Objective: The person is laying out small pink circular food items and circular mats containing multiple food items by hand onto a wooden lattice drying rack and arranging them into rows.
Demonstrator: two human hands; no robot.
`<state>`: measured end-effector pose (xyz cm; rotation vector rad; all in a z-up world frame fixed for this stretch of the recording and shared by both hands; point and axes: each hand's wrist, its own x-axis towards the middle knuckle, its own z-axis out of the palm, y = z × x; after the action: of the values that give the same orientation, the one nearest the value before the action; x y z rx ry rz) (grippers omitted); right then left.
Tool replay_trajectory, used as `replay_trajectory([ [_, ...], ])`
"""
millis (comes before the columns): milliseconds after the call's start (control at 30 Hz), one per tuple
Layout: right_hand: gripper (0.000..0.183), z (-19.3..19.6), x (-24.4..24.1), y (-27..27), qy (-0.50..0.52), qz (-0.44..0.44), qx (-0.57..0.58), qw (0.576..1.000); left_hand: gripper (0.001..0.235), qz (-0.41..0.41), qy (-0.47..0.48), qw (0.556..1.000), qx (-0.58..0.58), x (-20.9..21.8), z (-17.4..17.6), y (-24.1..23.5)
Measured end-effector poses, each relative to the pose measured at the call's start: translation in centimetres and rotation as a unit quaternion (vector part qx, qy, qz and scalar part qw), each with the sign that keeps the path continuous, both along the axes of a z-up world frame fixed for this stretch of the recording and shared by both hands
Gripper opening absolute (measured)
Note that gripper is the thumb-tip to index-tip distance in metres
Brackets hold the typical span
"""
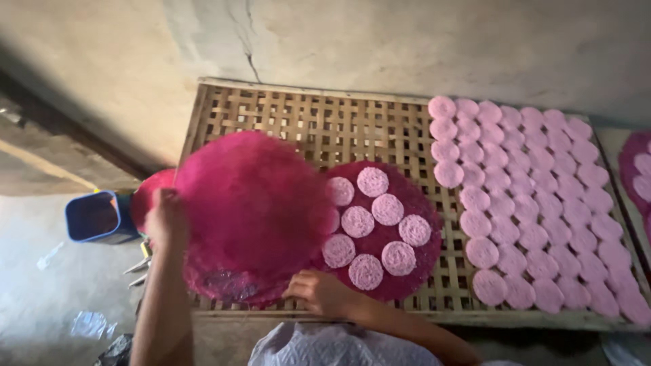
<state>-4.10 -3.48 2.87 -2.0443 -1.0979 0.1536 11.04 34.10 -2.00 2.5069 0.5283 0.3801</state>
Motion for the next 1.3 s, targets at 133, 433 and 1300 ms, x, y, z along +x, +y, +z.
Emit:
replay_trajectory([
  [133, 0.01, -0.3, 1.8, -3.5, 0.023, -0.147, 0.075, 0.986, 0.022, 0.024, 0.072, 0.996, 0.054, -1.6, -1.5, 4.5],
  [433, 0.031, -0.8, 4.9, -19.8, 0.016, -0.557, -0.229, 0.798, 0.043, -0.014, 0.065, 0.943, 0.327, -0.6, 0.7, 0.2],
  [1300, 0.022, -7.4, 14.3, -39.4, -0.041, -0.507, -0.118, 0.853, 0.033, -0.273, 0.112, 0.955, 0.026, 8.7, -4.6, -43.7],
])
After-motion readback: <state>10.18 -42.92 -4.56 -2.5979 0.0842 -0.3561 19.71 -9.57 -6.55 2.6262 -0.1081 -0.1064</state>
